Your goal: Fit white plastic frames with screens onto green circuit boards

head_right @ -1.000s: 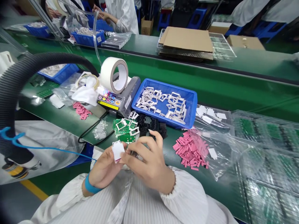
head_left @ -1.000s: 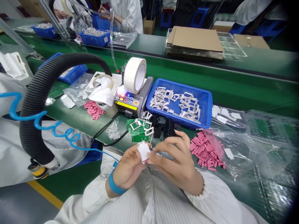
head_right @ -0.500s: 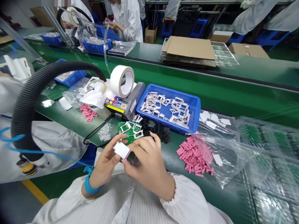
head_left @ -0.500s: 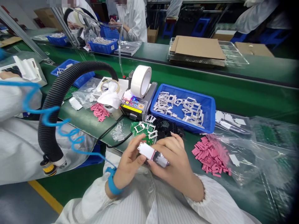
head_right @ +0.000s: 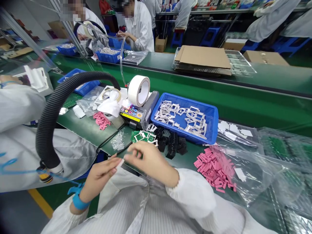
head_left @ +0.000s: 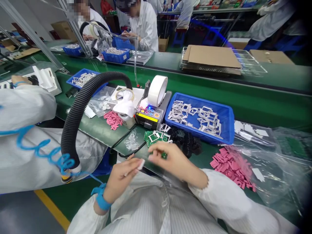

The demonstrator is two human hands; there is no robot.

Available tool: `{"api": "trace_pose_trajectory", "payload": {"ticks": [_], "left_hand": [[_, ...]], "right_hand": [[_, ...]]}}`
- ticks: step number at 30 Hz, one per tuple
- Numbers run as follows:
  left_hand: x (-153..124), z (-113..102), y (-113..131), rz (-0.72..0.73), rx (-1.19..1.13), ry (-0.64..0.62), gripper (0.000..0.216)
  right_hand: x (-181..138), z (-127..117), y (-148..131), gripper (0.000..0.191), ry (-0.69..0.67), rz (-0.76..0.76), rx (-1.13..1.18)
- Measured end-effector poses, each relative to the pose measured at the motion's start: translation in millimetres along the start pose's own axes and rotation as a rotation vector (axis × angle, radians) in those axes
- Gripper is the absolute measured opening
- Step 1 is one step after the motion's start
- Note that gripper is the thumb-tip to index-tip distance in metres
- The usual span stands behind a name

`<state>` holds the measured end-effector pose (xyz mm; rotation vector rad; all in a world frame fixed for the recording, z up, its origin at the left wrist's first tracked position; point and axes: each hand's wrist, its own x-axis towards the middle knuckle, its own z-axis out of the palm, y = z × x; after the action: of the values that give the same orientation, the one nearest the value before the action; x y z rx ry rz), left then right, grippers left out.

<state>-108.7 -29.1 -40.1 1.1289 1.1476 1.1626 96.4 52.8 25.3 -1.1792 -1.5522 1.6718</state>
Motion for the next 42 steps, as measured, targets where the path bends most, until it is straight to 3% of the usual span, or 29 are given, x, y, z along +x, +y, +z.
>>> {"api": "trace_pose_trajectory", "payload": {"ticks": [1,2,5,8,10,14,22,26,28,31,33,36,39,42], "left_hand": [[-6,-10,-11,-0.186,-0.302,0.176,0.023],[-12,-20,-23,-0.219,-0.395,0.267,0.023],[-36,-57,-52,-0.237,-0.535,0.422,0.029],[-60,-94,-62,-0.216,-0.927,0.776,0.038],[-71,-113,-60,-0.155,-1.063,0.918,0.037],[-79,-128,-51,-0.134,-1.095,0.96,0.042],[-79,-123,-48,-0.083,-1.162,0.953,0.044],[-70,-94,-48,-0.102,-1.255,0.836,0.04],[-58,-63,-44,-0.212,-1.243,0.729,0.039],[-32,-8,-25,-0.415,-1.214,0.544,0.036],[-13,26,-6,-0.472,-1.189,0.436,0.028],[9,63,22,-0.452,-1.105,0.227,0.011],[17,83,38,-0.423,-1.057,0.067,0.026],[18,92,40,-0.412,-1.026,0.012,0.035]], "right_hand": [[9,-1,0,0.015,0.058,0.089,0.156],[18,-2,1,0.017,0.113,0.155,0.266],[39,-4,6,0.02,0.213,0.26,0.439],[50,2,9,0.016,0.303,0.332,0.588],[54,10,10,0.013,0.355,0.351,0.657],[61,25,10,0.023,0.421,0.352,0.735],[72,32,13,0.039,0.449,0.305,0.775],[46,33,0,0.041,0.316,0.237,0.733],[22,33,-7,0.037,0.211,0.202,0.649],[-12,29,-12,0.029,0.128,0.015,0.278],[-30,26,-13,0.024,0.127,-0.152,0.021],[-45,23,-11,0.018,0.127,-0.295,-0.158],[-51,21,-9,0.014,0.221,-0.388,-0.33],[-50,17,-9,0.015,0.374,-0.444,-0.496]]}}
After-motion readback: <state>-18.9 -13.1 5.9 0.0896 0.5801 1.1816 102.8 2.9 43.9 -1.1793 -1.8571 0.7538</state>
